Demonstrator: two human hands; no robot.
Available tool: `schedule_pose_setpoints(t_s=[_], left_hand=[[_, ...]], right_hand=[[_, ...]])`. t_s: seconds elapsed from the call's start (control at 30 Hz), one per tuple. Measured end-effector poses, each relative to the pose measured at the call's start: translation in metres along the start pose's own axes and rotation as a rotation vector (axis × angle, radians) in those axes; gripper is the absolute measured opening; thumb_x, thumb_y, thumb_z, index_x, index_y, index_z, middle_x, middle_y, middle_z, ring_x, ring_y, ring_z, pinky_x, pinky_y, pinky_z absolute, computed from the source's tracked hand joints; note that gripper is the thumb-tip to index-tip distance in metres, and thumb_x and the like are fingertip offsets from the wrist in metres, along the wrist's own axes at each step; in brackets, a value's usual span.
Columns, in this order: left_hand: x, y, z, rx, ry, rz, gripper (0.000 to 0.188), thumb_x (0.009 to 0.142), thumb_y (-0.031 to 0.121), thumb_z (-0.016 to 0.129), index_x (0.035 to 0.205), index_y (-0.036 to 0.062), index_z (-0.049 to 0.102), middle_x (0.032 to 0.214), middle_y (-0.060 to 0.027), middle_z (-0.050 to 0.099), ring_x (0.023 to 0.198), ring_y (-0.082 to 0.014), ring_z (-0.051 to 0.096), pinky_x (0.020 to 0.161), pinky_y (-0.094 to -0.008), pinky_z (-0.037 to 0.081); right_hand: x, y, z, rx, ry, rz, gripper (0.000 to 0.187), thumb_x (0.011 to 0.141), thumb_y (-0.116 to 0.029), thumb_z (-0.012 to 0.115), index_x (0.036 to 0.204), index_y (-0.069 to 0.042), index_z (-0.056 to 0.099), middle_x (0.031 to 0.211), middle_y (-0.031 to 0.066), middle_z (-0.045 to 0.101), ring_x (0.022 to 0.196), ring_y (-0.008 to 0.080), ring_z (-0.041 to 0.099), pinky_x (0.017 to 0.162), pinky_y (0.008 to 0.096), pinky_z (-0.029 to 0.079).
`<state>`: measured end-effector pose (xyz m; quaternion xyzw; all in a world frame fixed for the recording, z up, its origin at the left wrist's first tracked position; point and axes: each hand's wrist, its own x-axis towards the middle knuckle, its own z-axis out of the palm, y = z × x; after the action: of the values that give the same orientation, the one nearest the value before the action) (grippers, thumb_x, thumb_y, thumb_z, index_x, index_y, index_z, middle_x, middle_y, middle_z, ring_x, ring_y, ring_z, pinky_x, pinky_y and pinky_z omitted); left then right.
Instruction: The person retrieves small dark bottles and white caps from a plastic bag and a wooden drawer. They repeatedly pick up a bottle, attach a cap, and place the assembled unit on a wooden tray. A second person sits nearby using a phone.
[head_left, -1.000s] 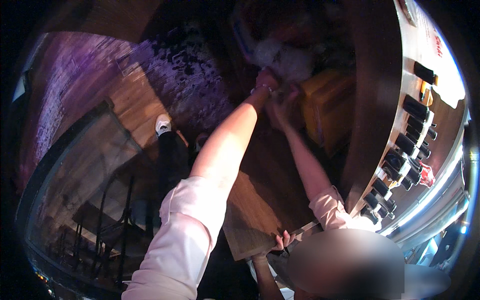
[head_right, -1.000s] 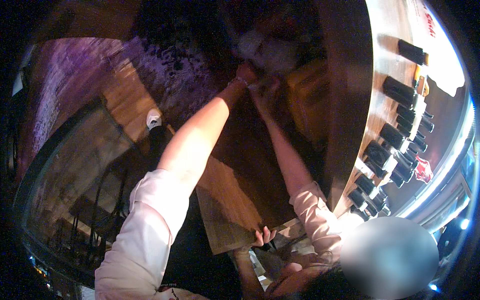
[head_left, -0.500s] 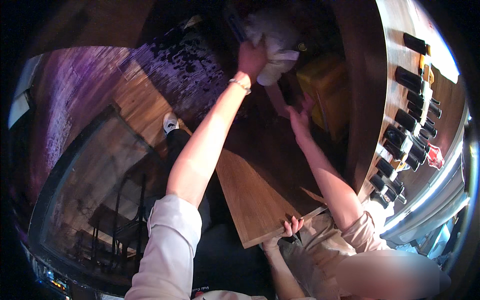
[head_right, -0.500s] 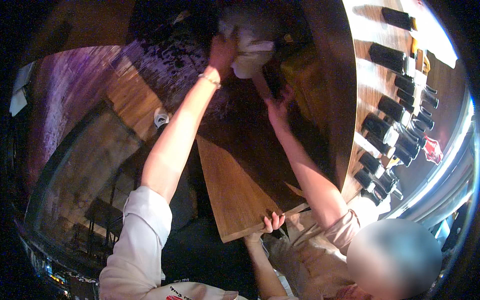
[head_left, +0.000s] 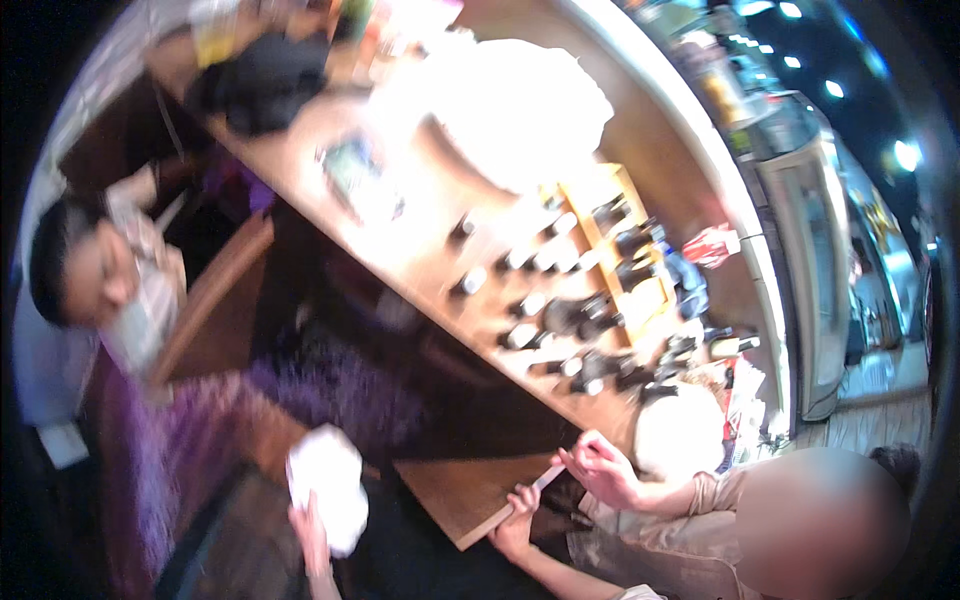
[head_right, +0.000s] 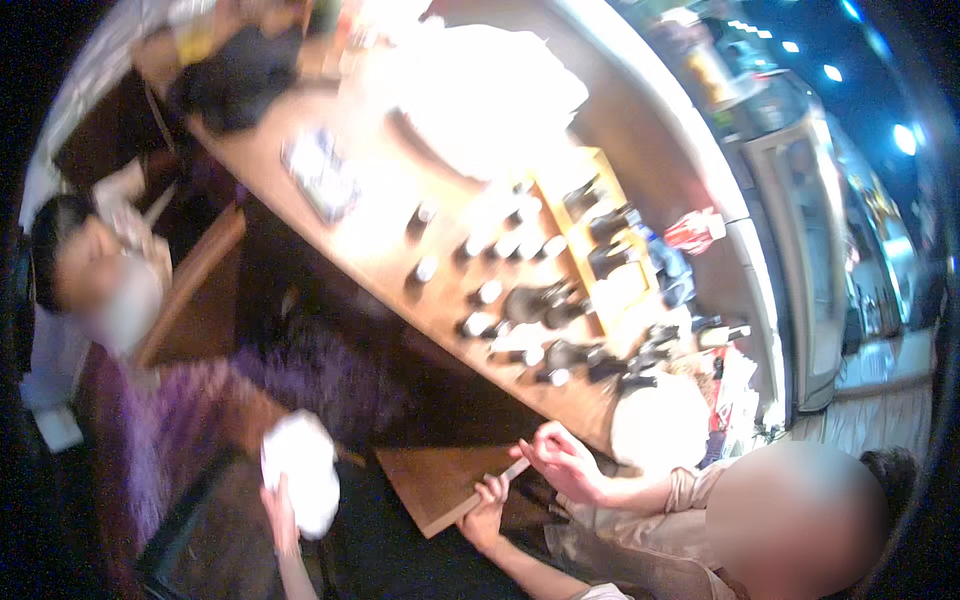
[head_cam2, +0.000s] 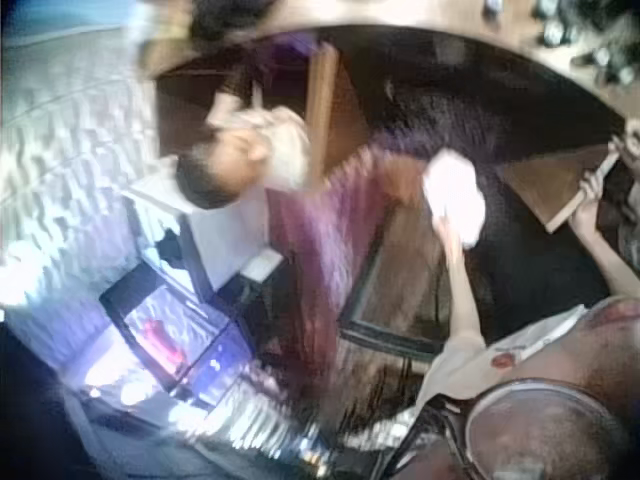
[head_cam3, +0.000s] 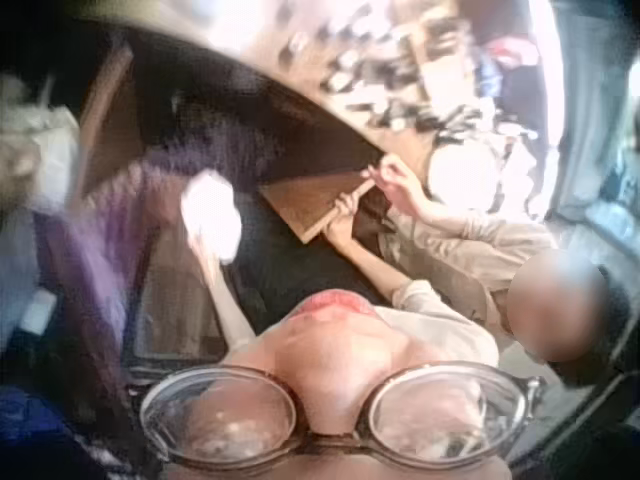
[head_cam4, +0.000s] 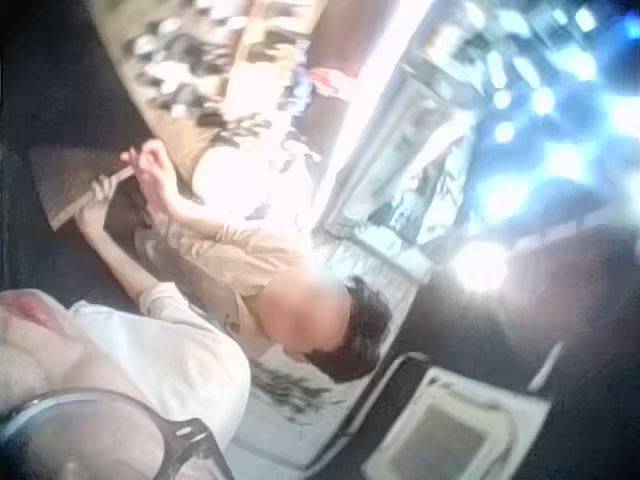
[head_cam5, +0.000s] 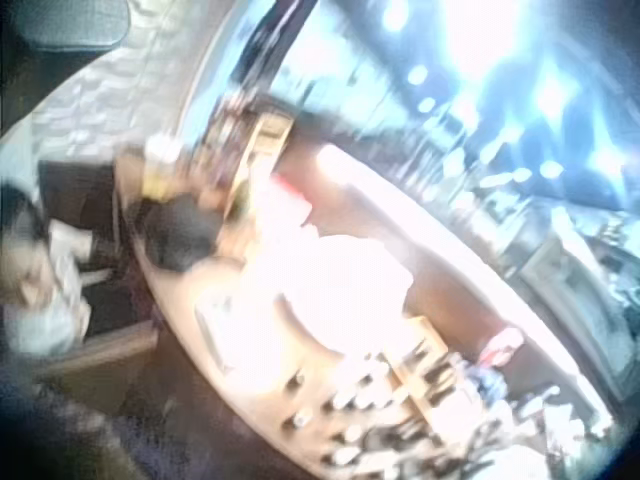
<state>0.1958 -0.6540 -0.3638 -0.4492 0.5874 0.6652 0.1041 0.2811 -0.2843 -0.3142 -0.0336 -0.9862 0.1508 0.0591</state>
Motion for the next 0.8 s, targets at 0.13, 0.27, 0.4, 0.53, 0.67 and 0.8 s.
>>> schedule_pose_setpoints(t_s=[0.13,0.27,0.4,0.53,0.67,0.8], left_hand=[[-0.038,0.025,-0.041,0.562,-0.131,0.047,0.044,0.091,0.028,0.076,0.106,-0.0135,0.068,0.094,-0.0206,0.075,0.089,-0.0229,0.071,0.078,-0.0425,0.054],[-0.055,0.055,-0.068,0.757,-0.3,0.225,0.041,0.088,0.031,0.075,0.108,-0.0048,0.073,0.099,-0.0292,0.074,0.104,-0.0392,0.073,0.084,-0.0474,0.054],[-0.103,0.121,-0.058,0.775,-0.341,0.573,0.036,0.087,0.028,0.076,0.096,-0.007,0.071,0.09,-0.0285,0.072,0.088,-0.0393,0.073,0.075,-0.0484,0.054],[-0.163,0.205,-0.039,0.753,-0.383,0.612,0.045,0.083,0.032,0.083,0.107,-0.0048,0.072,0.1,-0.0244,0.076,0.098,-0.0393,0.074,0.085,-0.0457,0.057],[-0.212,0.252,-0.009,0.946,-0.472,0.747,0.049,0.083,0.033,0.082,0.112,-0.0038,0.068,0.103,-0.0264,0.074,0.101,-0.045,0.07,0.087,-0.0482,0.055],[-0.248,0.3,0.028,0.988,-0.664,0.92,0.045,0.081,0.028,0.082,0.112,0.0001,0.066,0.101,-0.0258,0.072,0.098,-0.0461,0.068,0.083,-0.0507,0.054]], right_hand=[[0.03,-0.023,-0.033,-0.185,-0.094,0.072,0.079,0.068,-0.008,0.078,0.135,0.011,0.041,0.151,0.0312,0.033,0.148,0.0555,0.024,0.121,0.0597,0.028],[0.067,-0.053,-0.013,-0.206,-0.082,0.246,0.094,0.068,-0.017,0.08,0.146,0.013,0.035,0.164,0.0344,0.017,0.155,0.0523,0.016,0.125,0.0583,0.021],[0.097,-0.09,-0.002,-0.097,-0.12,0.605,0.118,0.074,-0.035,0.082,0.155,0.017,0.013,0.166,0.0393,0.006,0.157,0.0525,0.005,0.128,0.057,0.012],[0.114,-0.101,0.013,0.207,-0.375,0.834,0.115,0.082,-0.046,0.079,0.154,0.019,0.017,0.16,0.0432,0.023,0.151,0.0514,0.03,0.124,0.0511,0.03],[0.136,-0.109,-0.05,0.648,-0.611,0.299,0.057,0.097,-0.042,0.066,0.131,0.004,0.065,0.13,0.0263,0.068,0.123,0.036,0.067,0.104,0.0442,0.053],[0.151,-0.147,-0.186,0.959,-0.229,0.23,0.036,0.1,-0.017,0.067,0.13,0.003,0.065,0.119,0.0194,0.074,0.106,0.0296,0.073,0.097,0.0373,0.056]])
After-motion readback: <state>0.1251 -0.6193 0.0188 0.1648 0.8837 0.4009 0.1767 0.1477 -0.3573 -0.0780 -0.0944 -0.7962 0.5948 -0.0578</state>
